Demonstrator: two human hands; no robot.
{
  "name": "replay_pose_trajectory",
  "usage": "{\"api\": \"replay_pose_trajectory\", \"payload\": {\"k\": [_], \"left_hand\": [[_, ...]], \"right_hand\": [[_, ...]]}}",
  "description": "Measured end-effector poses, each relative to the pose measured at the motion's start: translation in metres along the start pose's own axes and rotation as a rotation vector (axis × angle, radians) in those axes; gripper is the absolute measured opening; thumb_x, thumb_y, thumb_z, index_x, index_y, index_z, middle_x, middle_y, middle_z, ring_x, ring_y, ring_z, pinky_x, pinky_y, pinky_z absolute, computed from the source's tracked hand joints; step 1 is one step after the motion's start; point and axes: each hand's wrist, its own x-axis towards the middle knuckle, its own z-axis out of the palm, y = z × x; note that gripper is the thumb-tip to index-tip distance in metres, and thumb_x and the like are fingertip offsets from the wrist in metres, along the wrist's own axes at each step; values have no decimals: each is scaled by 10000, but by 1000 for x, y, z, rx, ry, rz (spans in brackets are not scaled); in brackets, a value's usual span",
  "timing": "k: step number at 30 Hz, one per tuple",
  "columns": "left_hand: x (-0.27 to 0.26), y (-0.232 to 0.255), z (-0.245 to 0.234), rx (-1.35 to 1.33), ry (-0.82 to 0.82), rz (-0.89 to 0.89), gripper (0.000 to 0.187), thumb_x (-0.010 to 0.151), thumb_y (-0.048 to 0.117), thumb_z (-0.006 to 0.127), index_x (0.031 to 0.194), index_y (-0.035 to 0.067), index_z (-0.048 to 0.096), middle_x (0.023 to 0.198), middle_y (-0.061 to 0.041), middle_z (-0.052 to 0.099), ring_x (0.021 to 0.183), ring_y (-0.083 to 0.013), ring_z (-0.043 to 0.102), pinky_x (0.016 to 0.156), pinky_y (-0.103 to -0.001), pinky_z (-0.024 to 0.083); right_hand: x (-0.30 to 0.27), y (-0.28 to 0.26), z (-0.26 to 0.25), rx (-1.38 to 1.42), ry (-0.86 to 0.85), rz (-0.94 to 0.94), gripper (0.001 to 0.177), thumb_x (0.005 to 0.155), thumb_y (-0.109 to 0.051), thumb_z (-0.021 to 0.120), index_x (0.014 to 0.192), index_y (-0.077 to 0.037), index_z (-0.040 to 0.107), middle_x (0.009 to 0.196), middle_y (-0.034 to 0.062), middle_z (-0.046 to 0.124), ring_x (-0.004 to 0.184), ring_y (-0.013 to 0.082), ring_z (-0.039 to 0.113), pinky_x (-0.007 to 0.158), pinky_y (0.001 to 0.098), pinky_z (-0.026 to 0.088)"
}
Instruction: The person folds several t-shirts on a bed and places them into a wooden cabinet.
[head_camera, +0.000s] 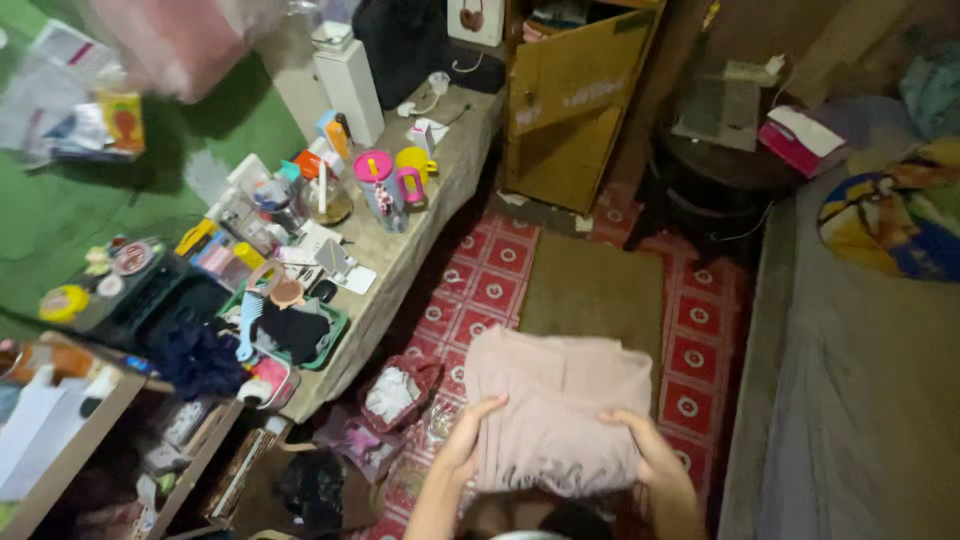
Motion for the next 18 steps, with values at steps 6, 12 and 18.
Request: {"api": "replay_pose_trajectory", "payload": {"k": [6,12,18], "left_hand": [[91,95,-1,-24,140,69,434,825,274,719,1175,18,720,1147,-139,770,1048,-239,738,944,-386,572],[244,214,-24,-130,219,183,443,832,253,704,1215,31,677,1186,-153,735,1059,-284,712,949,-435,558],[398,377,-19,-149,254,335,526,816,204,681,1309,46,594,1250,-179,702,1108,-322,705,975,-461,567]], "right_hand": [[157,-79,23,-339,125,-184,223,846,-155,696,986,15,723,855,103,737,835,272,671,725,435,538],[385,-208,125,-806,19,-527,276,869,-162,643,1080,8,692,978,113,715,926,239,644,785,381,523],[534,-365,266,-936,-14,-588,357,862,-170,655,1163,20,622,1065,139,676,1002,261,613,841,387,497]]}}
